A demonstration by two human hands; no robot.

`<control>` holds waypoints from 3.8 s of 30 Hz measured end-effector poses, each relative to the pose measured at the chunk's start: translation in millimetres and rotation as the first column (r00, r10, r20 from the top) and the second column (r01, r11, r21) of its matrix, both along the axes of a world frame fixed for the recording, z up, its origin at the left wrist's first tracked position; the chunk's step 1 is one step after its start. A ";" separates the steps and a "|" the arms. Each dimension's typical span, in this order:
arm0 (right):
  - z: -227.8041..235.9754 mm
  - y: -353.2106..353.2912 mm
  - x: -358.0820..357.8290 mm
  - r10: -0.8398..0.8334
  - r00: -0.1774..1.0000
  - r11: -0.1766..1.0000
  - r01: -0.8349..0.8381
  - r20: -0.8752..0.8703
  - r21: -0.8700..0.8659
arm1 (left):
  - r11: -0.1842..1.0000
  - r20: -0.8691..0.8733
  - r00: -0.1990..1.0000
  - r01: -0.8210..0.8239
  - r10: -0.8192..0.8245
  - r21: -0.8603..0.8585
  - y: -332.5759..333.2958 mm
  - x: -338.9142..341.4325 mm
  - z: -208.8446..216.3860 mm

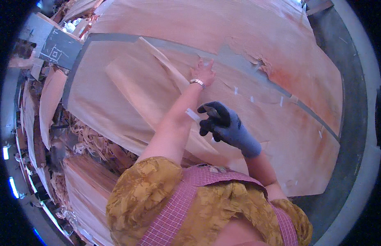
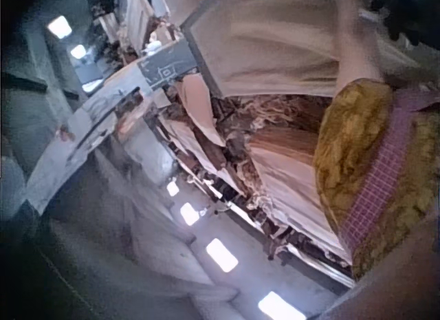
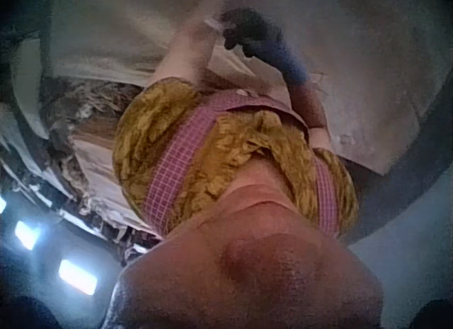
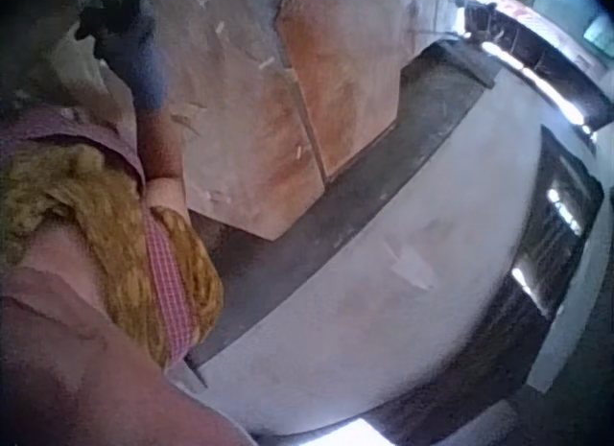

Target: The person cuts large sheets of wood veneer on a metal table using a hand tool, peels off strips, and stacks the cut pieces onto a pile.

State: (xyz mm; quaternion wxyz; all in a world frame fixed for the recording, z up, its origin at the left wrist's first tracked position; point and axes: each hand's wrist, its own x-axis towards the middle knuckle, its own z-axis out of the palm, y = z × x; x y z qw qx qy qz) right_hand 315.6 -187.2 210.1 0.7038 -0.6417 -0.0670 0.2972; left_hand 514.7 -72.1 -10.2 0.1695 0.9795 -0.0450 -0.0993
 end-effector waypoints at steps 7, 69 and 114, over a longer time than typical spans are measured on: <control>-28.0 66.4 -20.0 0.032 0.779 0.917 0.226 0.626 -0.329 | 0.976 0.166 0.967 -0.207 0.194 0.069 70.9 20.2 27.1; -219.3 -375.7 64.5 0.386 0.809 -0.251 0.554 0.443 -0.794 | 0.764 0.091 0.863 0.386 -0.498 0.517 187.6 140.2 -14.6; -220.9 -490.2 -104.0 0.079 0.644 -0.361 0.730 0.761 -0.581 | 0.873 0.455 0.755 0.324 -0.471 0.365 208.5 -53.8 63.3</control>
